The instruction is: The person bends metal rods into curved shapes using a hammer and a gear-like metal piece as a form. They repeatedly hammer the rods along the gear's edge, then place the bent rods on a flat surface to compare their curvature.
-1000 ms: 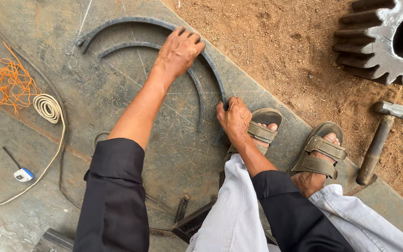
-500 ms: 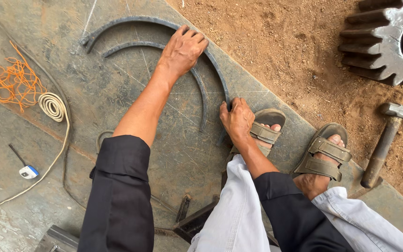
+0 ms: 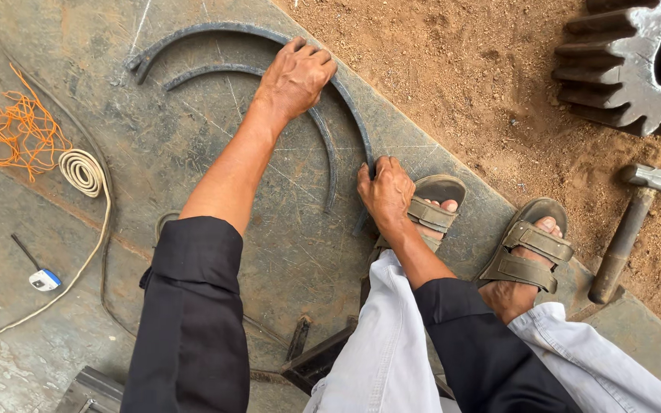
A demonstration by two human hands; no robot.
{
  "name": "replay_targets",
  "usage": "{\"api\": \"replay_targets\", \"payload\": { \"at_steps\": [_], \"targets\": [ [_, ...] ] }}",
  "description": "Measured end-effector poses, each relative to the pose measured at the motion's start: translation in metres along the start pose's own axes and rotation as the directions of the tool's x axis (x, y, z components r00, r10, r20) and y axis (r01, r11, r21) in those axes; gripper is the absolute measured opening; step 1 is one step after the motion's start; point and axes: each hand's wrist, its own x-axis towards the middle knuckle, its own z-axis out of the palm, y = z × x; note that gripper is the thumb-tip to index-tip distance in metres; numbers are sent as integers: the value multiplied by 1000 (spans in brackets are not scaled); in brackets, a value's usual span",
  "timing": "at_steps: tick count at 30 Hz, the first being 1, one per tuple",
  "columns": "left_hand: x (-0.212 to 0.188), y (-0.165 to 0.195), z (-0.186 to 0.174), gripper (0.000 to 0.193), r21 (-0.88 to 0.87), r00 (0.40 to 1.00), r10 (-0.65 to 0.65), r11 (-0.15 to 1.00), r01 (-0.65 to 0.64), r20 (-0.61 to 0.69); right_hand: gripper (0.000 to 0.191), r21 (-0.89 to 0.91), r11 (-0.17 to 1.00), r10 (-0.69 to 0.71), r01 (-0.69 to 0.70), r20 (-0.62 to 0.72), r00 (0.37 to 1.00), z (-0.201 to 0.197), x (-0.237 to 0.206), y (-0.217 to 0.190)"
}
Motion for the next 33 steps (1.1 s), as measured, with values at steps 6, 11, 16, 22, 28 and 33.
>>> {"api": "replay_targets", "payload": {
  "at_steps": [6,11,16,22,28,33],
  "targets": [
    [0,-2,2,18,7,1000,-12,1000,11,12,29,14,1000,8,-8,-25,1000,4,-1,1],
    [-3,-1,8,19,-7,1000,-26,1000,26,-8,31,21,1000,-10,11,-32,999,-1,-1,1],
    [-8,0,13,20,-44,997,-53,998,51,-53,32,213,954,144,-211,289,946,-21,7,21],
    [-7,0,13,18,-11,999,-37,999,36,-39,30,388,909,36,-153,292,956,-30,3,38],
    [-10,1,8,11,-51,998,-31,998,28,-58,28,403,902,22,-156,319,948,-26,3,41],
    [-12,4,3,4,-22,997,-23,1000,21,-69,25,414,910,-82,-28,245,966,-28,0,43]
  ]
}}
